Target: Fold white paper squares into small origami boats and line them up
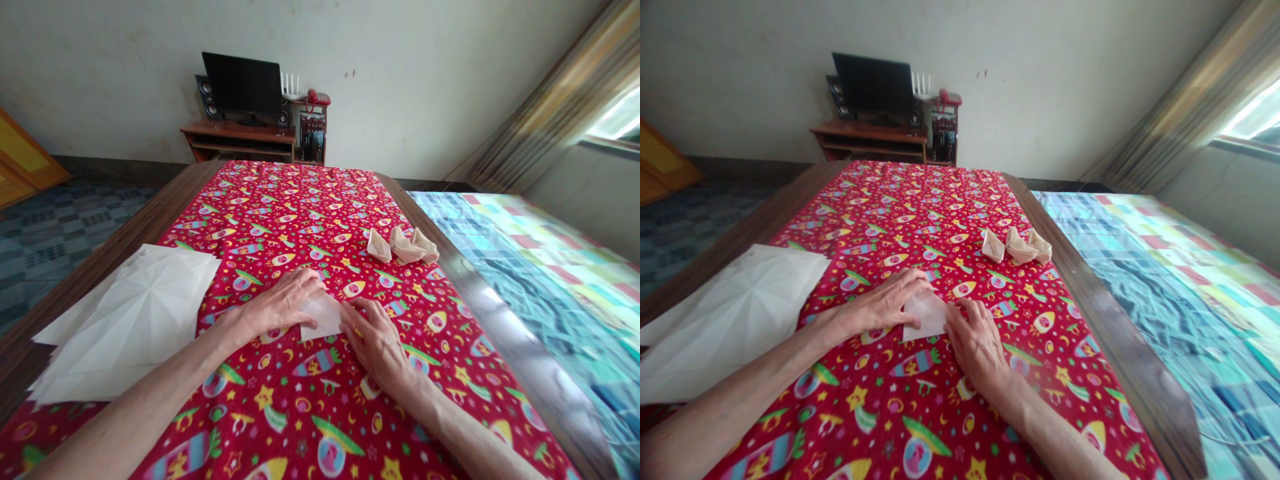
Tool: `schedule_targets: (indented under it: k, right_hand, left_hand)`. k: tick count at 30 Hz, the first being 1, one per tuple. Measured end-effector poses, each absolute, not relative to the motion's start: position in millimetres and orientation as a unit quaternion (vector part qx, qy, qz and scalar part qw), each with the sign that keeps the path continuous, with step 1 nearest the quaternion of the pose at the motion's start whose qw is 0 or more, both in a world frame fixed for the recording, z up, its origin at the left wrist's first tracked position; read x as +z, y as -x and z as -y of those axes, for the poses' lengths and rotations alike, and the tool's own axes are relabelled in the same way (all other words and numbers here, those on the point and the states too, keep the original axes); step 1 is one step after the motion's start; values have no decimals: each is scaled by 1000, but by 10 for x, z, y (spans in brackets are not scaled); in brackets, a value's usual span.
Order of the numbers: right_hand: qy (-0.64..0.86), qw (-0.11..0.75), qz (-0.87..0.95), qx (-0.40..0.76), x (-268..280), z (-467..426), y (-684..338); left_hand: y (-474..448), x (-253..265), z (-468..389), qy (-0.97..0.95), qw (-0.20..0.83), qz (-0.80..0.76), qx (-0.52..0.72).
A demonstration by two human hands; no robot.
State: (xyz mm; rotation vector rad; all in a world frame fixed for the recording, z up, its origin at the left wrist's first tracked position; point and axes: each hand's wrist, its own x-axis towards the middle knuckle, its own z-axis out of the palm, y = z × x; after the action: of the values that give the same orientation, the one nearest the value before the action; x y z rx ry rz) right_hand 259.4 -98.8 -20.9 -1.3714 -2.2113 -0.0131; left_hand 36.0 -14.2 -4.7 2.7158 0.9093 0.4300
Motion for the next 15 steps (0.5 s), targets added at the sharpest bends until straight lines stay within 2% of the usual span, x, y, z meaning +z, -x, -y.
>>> schedule_targets:
  k: [15]
  right_hand:
    - [540,239,807,0,-176,1010,-2584]
  left_hand:
    - [-347,-38,131,-931,134,-319,119]
